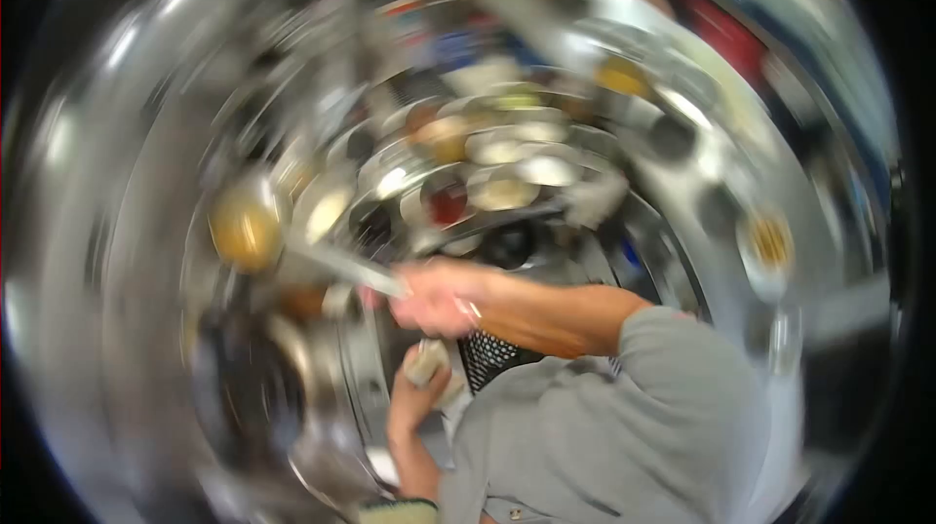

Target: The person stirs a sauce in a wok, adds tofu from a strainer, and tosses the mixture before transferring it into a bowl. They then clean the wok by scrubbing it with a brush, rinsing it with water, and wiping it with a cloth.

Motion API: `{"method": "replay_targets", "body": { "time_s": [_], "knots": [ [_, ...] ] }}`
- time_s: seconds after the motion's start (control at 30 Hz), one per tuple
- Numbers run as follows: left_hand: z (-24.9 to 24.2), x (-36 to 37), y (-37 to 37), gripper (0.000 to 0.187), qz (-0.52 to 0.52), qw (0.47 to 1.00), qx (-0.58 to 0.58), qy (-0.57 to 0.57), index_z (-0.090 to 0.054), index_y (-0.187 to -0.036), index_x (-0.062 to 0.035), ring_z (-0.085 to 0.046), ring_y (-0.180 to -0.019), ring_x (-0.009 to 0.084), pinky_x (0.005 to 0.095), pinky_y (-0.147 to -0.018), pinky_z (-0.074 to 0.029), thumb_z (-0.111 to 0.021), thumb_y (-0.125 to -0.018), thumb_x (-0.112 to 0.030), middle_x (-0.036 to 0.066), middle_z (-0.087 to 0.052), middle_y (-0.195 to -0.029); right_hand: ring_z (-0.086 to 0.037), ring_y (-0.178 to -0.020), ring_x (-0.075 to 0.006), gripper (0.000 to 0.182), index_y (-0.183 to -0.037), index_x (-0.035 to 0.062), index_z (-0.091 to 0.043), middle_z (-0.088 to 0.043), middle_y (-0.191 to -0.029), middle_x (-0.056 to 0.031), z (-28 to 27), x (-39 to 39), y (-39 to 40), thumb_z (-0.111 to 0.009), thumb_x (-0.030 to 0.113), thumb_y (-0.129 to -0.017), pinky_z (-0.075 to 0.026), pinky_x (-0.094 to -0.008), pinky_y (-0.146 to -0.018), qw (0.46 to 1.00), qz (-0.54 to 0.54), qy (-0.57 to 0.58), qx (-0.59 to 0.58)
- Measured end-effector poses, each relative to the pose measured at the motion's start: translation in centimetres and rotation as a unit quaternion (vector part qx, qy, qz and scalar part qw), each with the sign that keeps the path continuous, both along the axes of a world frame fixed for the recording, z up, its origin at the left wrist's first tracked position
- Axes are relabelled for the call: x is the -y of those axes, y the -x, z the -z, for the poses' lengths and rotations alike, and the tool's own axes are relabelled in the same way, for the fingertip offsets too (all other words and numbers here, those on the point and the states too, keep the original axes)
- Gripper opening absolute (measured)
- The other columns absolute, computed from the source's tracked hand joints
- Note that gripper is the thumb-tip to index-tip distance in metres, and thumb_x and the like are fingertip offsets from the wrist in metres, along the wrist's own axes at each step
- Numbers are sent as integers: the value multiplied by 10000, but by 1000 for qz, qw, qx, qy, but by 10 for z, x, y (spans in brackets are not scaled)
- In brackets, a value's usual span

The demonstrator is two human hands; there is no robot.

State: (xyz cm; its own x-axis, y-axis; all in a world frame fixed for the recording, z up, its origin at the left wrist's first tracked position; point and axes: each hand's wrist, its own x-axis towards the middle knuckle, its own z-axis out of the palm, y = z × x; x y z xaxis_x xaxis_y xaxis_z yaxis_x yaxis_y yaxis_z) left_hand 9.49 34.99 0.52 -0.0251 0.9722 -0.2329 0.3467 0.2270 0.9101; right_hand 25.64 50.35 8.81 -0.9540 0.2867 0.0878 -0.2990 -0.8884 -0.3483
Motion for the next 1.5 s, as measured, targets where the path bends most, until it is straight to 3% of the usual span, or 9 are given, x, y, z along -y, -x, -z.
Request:
{"method": "replay_targets", "body": {
  "time_s": [0.37, 0.57, 0.8, 0.93, 1.03, 1.1, 1.3, 1.43, 1.5],
  "knots": [
    [-24, 131, 71, 592, -520, 849, 76, -48, -513, -1271, 16, -628, -947, 178, 317, -839, -503, -761, -795, -234, 111, -660, -1035, -494, -549, -61, 64, -942, 0, -564, -519, -687, -24, -96, -70, 477, -591, 6, -884, -407, -218, -431, 937, -233, -258, 35],
    [6, 137, 10, 421, -728, 675, 118, 22, -577, -1140, -2, -634, -869, 160, 308, -777, -520, -744, -796, -178, 84, -671, -967, -684, -692, -282, 229, -592, 9, -680, -704, -731, -166, -31, -72, 688, -627, 164, -752, -541, -404, -650, 163, -100, -981, 29],
    [106, 131, -126, 430, -570, 599, 1, 562, -666, -1030, -63, -651, -1006, 403, 442, -846, -546, -702, -764, -400, 236, -680, -1012, -694, -750, -276, 141, -797, 69, -753, -713, -724, -125, -8, -72, 786, -670, 119, -694, -537, -394, -646, 116, -284, -947, 90],
    [130, 141, -159, 353, -533, 644, 102, 540, -682, -995, -97, -654, -940, 364, 441, -813, -531, -675, -780, -378, 195, -680, -963, -609, -493, -222, 159, -616, 24, -639, -655, -607, -100, 12, -95, 777, -650, 118, -743, -478, -387, -490, 262, -201, -935, 126],
    [125, 152, -148, 322, -643, 594, 127, 466, -675, -984, -80, -653, -879, 330, 423, -754, -523, -660, -795, -340, 172, -672, -921, -601, -471, -211, 214, -569, 14, -596, -613, -553, -105, 23, -149, 767, -625, 84, -769, -474, -372, -468, 564, -244, -779, 124],
    [109, 171, -129, 301, -739, 546, 118, 377, -670, -977, -69, -653, -839, 308, 411, -715, -518, -651, -805, -315, 156, -667, -892, -605, -473, -218, 199, -932, -80, -588, -630, -629, -146, 51, -167, 723, -597, 70, -801, -491, -366, -472, 699, -112, -698, 108],
    [50, 246, -71, 240, -882, 464, 56, 64, -656, -956, -35, -652, -719, 241, 375, -598, -504, -622, -835, -239, 109, -651, -808, -579, -455, -249, 235, -977, -69, -522, -609, -622, -125, 122, -170, 665, -606, 73, -810, -485, -405, -468, 677, 133, -685, 233],
    [31, 243, -24, 260, -867, 490, 34, 91, -656, -959, 12, -622, -776, 184, 344, -695, -503, -655, -790, -186, 75, -660, -852, -571, -538, -201, 168, -932, -74, -521, -571, -671, -107, 103, -192, 679, -587, 9, -803, -506, -321, -484, 956, -184, -194, 121],
    [6, 228, -8, 273, -820, 546, 18, 171, -683, -933, 14, -641, -795, 196, 350, -733, -510, -672, -766, -201, 93, -689, -853, -548, -553, -185, 80, -844, -63, -518, -532, -677, -87, 83, -186, 669, -570, -31, -793, -504, -277, -479, 936, -269, 220, 49]
  ]
}}
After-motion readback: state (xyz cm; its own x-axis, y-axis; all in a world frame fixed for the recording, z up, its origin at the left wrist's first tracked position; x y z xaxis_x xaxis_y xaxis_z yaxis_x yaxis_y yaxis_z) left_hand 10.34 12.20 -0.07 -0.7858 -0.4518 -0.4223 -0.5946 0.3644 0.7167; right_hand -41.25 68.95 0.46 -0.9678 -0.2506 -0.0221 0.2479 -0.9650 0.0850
